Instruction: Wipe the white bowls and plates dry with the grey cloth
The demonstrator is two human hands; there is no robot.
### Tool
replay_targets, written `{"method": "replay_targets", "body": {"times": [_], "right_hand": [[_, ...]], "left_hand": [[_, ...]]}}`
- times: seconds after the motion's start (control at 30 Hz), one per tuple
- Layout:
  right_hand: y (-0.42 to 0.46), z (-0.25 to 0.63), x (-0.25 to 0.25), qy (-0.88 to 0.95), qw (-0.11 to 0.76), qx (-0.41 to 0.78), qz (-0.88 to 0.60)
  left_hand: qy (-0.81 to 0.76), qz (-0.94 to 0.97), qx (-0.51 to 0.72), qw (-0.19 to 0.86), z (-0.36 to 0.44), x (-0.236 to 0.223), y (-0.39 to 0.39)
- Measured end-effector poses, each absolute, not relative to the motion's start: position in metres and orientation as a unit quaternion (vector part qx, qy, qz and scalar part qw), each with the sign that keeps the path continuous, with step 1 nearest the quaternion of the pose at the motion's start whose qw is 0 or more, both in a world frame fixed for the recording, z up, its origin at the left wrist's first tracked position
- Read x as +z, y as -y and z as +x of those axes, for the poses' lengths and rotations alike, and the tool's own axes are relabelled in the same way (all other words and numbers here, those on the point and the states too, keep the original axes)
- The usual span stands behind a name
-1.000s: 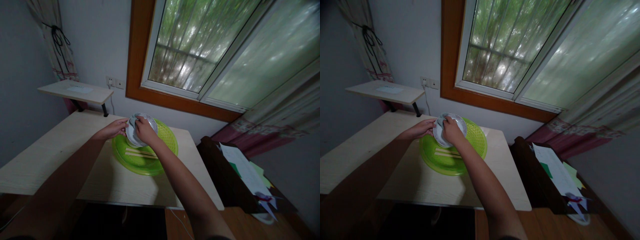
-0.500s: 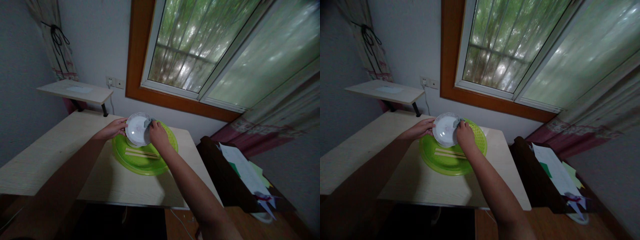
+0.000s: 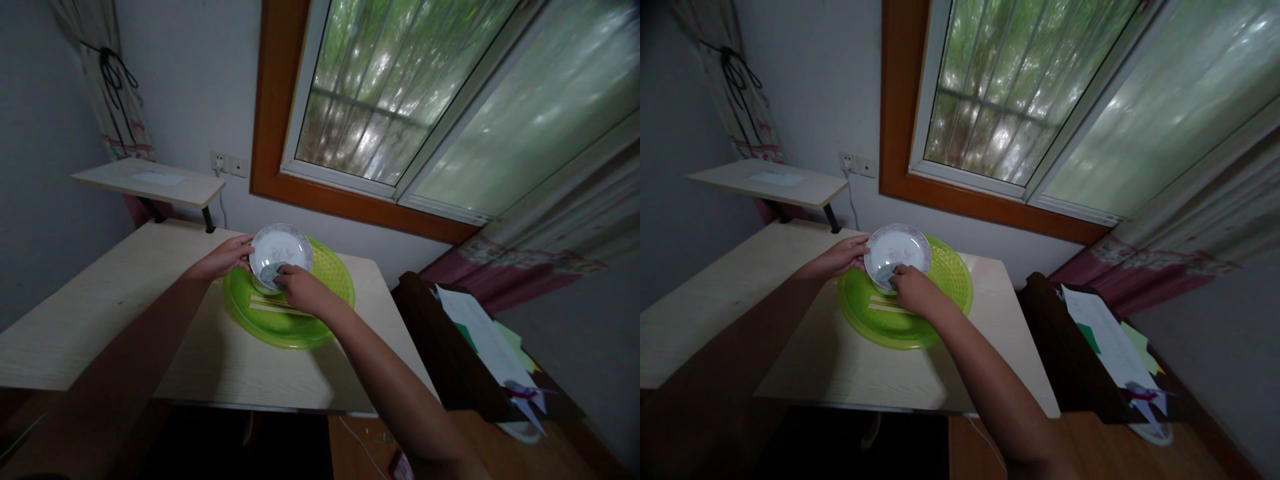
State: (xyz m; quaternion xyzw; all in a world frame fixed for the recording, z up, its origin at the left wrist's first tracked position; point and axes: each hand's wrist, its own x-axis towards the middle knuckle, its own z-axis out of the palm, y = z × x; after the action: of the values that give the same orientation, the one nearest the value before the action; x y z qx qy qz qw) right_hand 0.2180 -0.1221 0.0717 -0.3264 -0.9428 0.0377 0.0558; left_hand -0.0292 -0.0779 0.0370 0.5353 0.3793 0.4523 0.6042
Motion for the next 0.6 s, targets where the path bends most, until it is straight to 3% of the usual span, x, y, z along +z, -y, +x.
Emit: {"method": "replay_targets", "body": {"times": [0.23, 0.6], "right_hand": [[0.118, 0.186, 0.07, 0.938, 0.114, -0.026, -0.326], [0.084, 0.183, 0.075, 0.899, 0.137, -0.155, -0.387]], "left_hand": [[-0.36, 0.524, 0.454, 0.624, -0.03, 0.036, 0.076], [-0.363, 0.538, 0.443, 0.619, -0.028, 0.039, 0.079]]}}
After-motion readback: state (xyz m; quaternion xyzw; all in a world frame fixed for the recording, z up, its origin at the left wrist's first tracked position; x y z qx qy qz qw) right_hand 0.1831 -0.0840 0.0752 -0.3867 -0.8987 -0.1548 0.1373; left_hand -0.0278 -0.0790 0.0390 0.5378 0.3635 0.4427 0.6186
